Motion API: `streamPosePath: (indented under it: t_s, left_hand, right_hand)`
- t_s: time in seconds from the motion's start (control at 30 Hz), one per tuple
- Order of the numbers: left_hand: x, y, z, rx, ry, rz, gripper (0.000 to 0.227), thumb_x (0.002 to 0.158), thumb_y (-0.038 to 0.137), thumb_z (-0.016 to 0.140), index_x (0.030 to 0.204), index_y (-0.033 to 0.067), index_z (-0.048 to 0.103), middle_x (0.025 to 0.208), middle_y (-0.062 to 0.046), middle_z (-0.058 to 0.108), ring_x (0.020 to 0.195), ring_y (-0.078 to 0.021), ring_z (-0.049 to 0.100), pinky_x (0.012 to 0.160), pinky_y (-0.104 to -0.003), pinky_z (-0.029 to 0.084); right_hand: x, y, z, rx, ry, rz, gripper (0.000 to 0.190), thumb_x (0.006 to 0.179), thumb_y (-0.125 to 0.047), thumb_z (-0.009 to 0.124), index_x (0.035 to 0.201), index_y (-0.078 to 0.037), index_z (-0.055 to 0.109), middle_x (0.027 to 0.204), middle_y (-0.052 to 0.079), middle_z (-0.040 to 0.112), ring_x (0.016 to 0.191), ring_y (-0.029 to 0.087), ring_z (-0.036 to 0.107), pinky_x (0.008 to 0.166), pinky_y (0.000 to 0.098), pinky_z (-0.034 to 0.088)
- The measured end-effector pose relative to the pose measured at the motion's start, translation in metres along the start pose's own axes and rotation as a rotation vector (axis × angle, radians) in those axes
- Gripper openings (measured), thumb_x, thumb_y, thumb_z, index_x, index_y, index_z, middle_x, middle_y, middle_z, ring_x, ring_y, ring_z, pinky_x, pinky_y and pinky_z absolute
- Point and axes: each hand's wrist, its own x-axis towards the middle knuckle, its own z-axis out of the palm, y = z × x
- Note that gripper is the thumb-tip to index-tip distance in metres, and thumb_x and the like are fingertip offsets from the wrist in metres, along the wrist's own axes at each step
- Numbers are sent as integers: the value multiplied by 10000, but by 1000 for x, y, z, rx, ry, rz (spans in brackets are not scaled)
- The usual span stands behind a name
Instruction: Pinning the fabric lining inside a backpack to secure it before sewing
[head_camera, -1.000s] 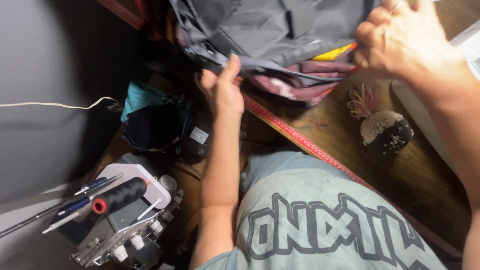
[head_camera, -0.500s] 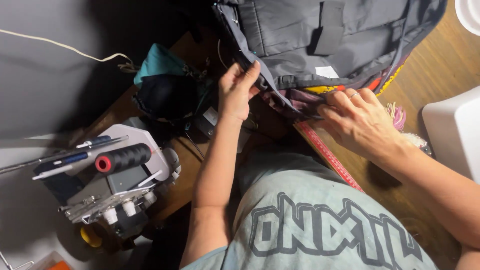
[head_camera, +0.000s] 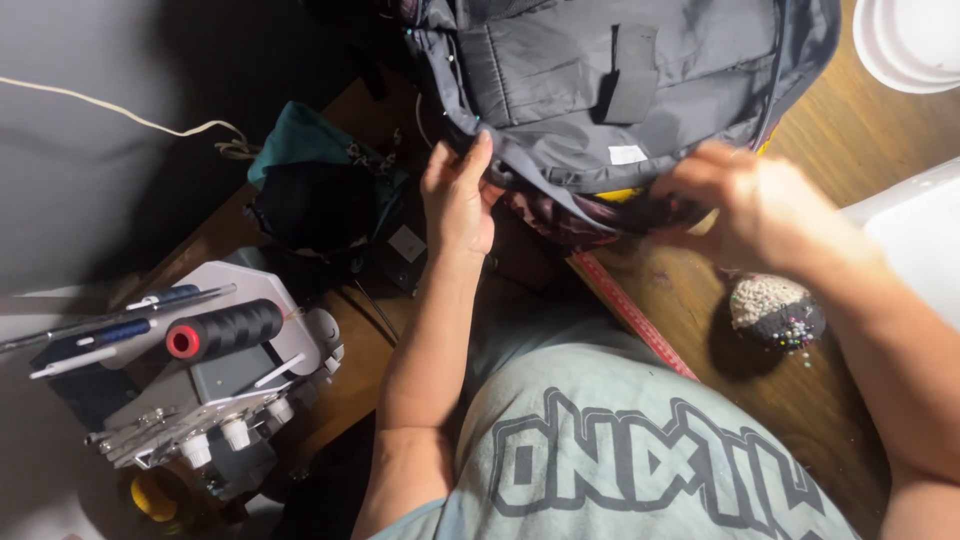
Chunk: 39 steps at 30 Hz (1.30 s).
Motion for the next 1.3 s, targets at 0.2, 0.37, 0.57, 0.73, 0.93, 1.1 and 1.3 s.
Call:
streamPosePath:
  t_s: [0.2,0.37,0.57,0.73,0.93,1.1,1.3]
  left_hand:
    - [3,-13,-6,61,108,34,215,831,186,860,910,87,687,801,-62,687,679,-178,730,623,-363,683]
    - [-3,-9,-4,64,115,21,204,829,191,854,895,93,687,769,-62,676,649,-183,730,596,-363,683]
    - [0,-15,-11,77,106,33,216,830,184,859,877,75,679,755,-74,667,641,-203,732,588,-385,683]
    - [-7,-6,-7,-5,-9,-12,153,883,166,788,836,120,650,822,6,679,666,-83,638,496,-237,570]
    - [-6,-3,-18,104,-26,-89,205,880,250,767,857,142,595,808,-12,665,721,-128,670,511,-309,581]
    - [-13,14,-16,223,16,-236,418,764,336,820,740,182,433,828,-4,600,705,-188,660,686,-480,659]
    - [-18,0,-29,228,-104,-317,302,775,265,834,917,84,638,916,-98,670,849,-382,741,841,-535,663]
  right_hand:
    - [-7,-27,50,-303,485,-331,156,929,-226,722,1039,-116,722,979,98,669,778,254,650,713,379,472]
    - [-10,-38,46,-231,547,-393,266,981,-149,649,1220,-82,743,955,150,668,700,264,631,676,374,445]
    - [-2,-22,20,15,494,-243,192,946,-104,680,1116,-162,750,1169,91,726,876,295,676,831,419,481]
    - [43,24,-6,-578,560,-293,211,1058,-79,815,1249,-160,850,1163,-39,816,923,192,645,1006,397,465]
    - [43,-10,39,-273,343,-365,353,878,-75,718,1209,-195,730,1084,69,594,926,254,541,853,452,440]
    - [38,-14,46,-369,82,-202,368,843,-287,646,1182,-145,632,1017,44,665,860,264,646,758,395,515]
    - [59,16,37,-450,-404,185,744,774,-645,641,1446,-353,512,1273,69,627,1179,321,571,981,515,404]
